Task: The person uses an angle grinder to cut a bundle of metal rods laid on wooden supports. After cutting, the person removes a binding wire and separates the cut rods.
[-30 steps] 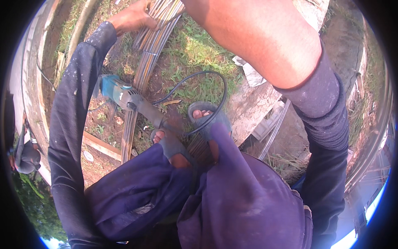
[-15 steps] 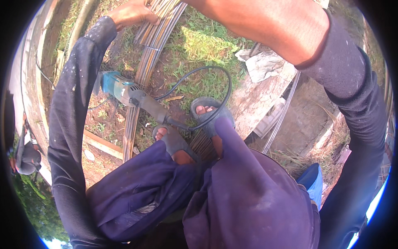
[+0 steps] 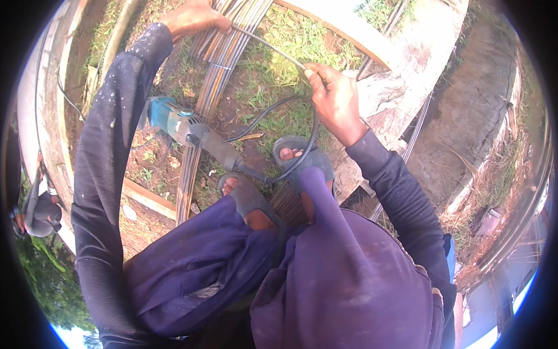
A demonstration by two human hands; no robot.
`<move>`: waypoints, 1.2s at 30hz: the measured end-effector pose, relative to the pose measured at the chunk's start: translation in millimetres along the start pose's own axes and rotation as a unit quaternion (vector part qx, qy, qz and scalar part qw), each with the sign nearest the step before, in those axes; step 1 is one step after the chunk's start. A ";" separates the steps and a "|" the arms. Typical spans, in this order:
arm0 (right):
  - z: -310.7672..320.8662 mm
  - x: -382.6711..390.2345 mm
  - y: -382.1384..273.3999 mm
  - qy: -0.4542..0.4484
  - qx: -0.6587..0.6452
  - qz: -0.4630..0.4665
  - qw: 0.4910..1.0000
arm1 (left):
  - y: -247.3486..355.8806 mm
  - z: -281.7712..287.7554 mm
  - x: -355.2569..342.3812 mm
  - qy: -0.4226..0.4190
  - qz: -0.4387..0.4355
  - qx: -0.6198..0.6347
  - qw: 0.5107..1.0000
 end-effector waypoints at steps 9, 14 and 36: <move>60.4 -36.7 -131.2 0.119 0.381 0.336 0.853 | 0.7 -4.2 3.9 0.015 0.068 -0.124 0.990; 52.3 -64.5 -179.7 0.098 0.487 0.361 0.789 | 7.3 3.7 9.1 0.031 0.030 -0.122 0.992; -47.2 -131.9 -271.4 0.001 0.593 0.588 0.550 | -51.9 10.1 -0.3 0.033 0.011 0.122 0.992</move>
Point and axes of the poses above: each hand's wrist, its own x-axis away from the middle knuckle, its own z-axis out of the back of the hand, y = z × x, the point moved 7 cm from there along -x, towards the middle knuckle, and after that the axes turned 7 degrees about -z, right-handed, at the moved point
